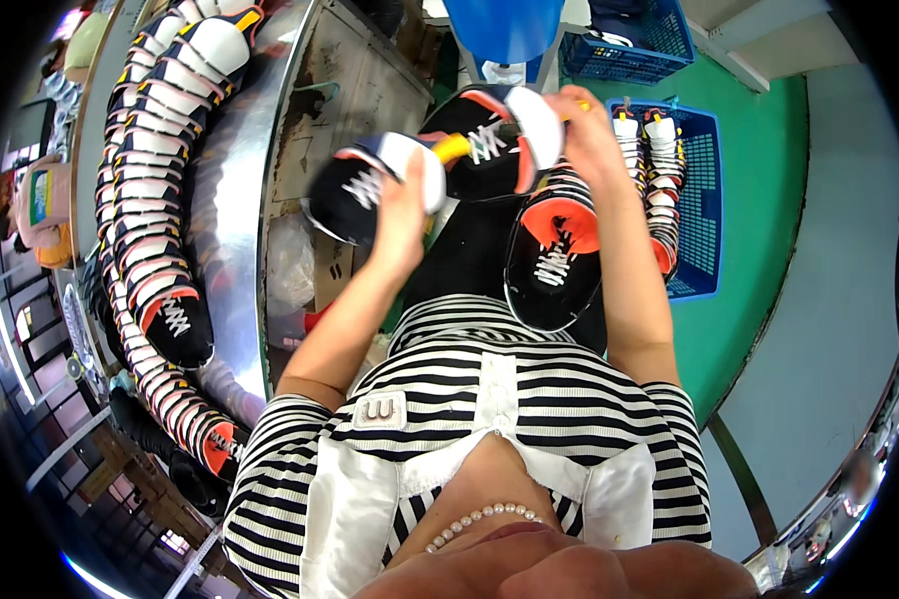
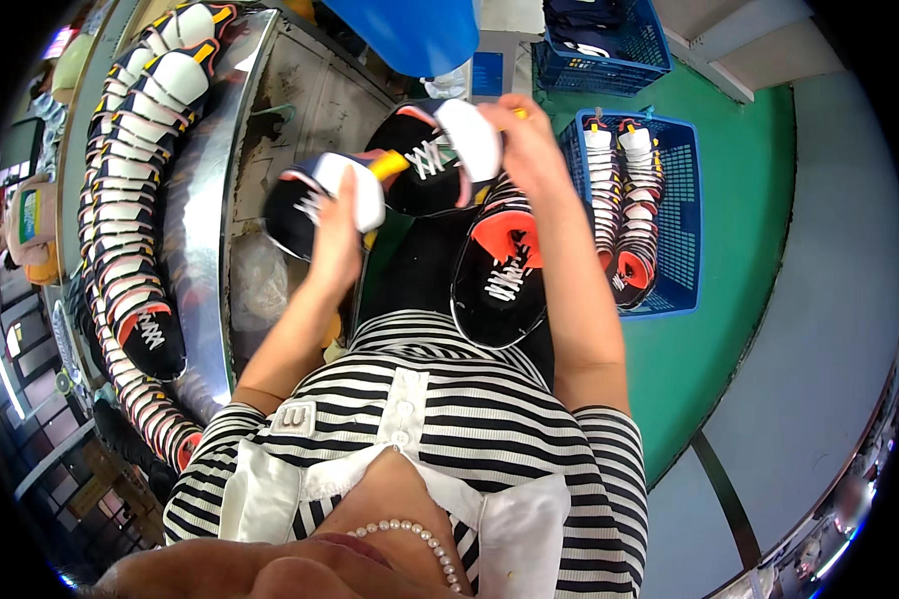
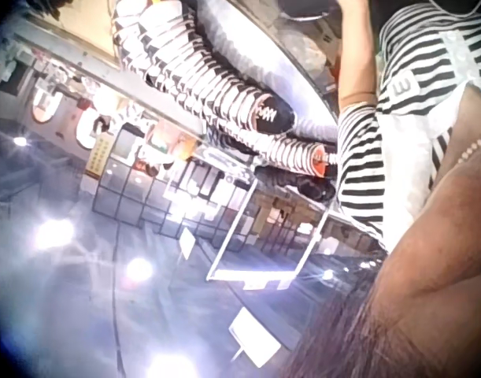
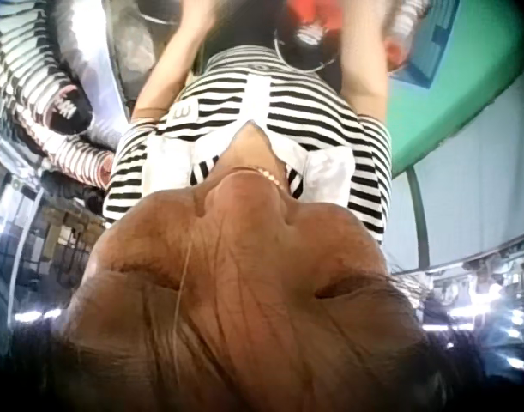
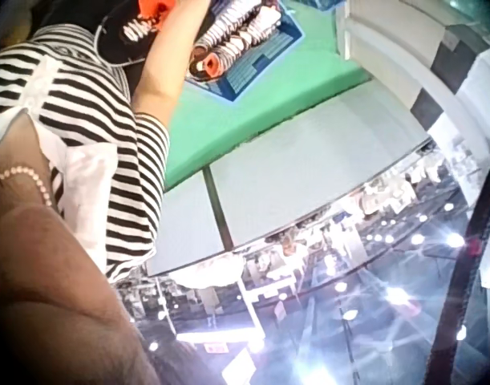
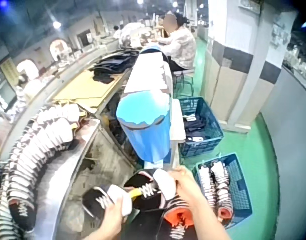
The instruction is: The person picks up a shoe from a bin and places it onto a rotating assembly line, repeating this with shoes and soles.
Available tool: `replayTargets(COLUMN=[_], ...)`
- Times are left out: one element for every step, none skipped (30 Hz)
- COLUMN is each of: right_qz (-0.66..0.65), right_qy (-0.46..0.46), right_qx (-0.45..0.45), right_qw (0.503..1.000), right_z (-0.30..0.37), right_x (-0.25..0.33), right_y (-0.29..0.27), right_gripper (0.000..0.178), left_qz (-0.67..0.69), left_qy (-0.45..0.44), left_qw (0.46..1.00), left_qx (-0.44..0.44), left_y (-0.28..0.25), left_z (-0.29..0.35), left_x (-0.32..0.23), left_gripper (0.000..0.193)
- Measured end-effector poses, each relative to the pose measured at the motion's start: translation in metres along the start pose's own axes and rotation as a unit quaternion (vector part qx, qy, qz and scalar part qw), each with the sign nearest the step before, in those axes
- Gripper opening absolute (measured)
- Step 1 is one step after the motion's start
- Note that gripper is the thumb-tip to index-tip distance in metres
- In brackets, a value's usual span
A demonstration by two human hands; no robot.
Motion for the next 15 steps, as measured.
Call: replayTargets(right_qz=[0.002, 0.008, 0.061, 0.116, 0.161, 0.269, 0.293, 0.316, 0.267, 0.217, 0.165, 0.136, 0.105, 0.075, 0.044], right_qy=[0.003, 0.006, -0.037, -0.079, -0.129, -0.153, -0.178, -0.203, -0.176, -0.149, -0.120, -0.120, -0.119, -0.117, -0.106], right_qx=[-0.015, -0.023, -0.014, -0.006, -0.034, -0.038, -0.037, -0.036, -0.035, -0.034, -0.033, -0.019, -0.005, 0.009, 0.022], right_qw=[1.000, 1.000, 0.997, 0.990, 0.978, 0.950, 0.939, 0.926, 0.947, 0.964, 0.978, 0.983, 0.987, 0.990, 0.993], right_z=[0.007, 0.012, 0.012, 0.014, 0.015, 0.020, 0.016, 0.011, 0.009, 0.006, 0.001, -0.003, -0.009, -0.017, -0.025], right_x=[-0.015, -0.030, -0.045, -0.053, -0.049, -0.036, -0.033, -0.030, -0.029, -0.028, -0.028, -0.027, -0.027, -0.027, -0.030], right_y=[0.013, 0.033, 0.045, 0.056, 0.059, 0.061, 0.057, 0.053, 0.050, 0.049, 0.049, 0.048, 0.049, 0.049, 0.045], right_gripper=[0.034, 0.033, 0.033, 0.032, 0.029, 0.028, 0.027, 0.025, 0.022, 0.020, 0.017, 0.015, 0.014, 0.012, 0.010], left_qz=[-0.007, -0.011, 0.042, 0.094, 0.090, 0.088, 0.081, 0.042, 0.016, -0.010, 0.001, -0.028, -0.034, -0.041, 0.004], left_qy=[-0.017, -0.030, 0.040, 0.020, 0.026, 0.032, 0.021, 0.057, 0.082, 0.106, 0.128, 0.113, 0.124, 0.136, 0.133], left_qw=[1.000, 0.999, 0.996, 0.994, 0.993, 0.991, 0.992, 0.993, 0.993, 0.991, 0.988, 0.991, 0.990, 0.988, 0.988], left_qx=[0.010, 0.015, 0.068, 0.051, 0.073, 0.095, 0.089, 0.093, 0.086, 0.078, 0.082, 0.066, 0.065, 0.063, 0.079], left_y=[0.007, 0.013, 0.022, 0.030, 0.031, 0.031, 0.032, 0.035, 0.033, 0.030, 0.027, 0.027, 0.025, 0.023, 0.026], left_z=[0.008, 0.013, 0.006, 0.001, -0.009, -0.018, -0.024, -0.031, -0.039, -0.048, -0.059, -0.063, -0.075, -0.087, -0.091], left_x=[0.010, 0.016, 0.015, 0.001, -0.007, -0.014, -0.022, -0.027, -0.025, -0.024, -0.026, -0.028, -0.026, -0.023, -0.027], left_gripper=[0.044, 0.044, 0.043, 0.039, 0.036, 0.033, 0.029, 0.030, 0.033, 0.036, 0.035, 0.032, 0.030, 0.029, 0.028])
Point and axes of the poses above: each hand's wrist, its own z-axis away from the middle knuckle, its own y-axis out of the palm, x = y × z, the point moved 3 cm from there along -z, towards the middle knuckle, and after that the axes turned 3 degrees about y, right-handed, at the moved point
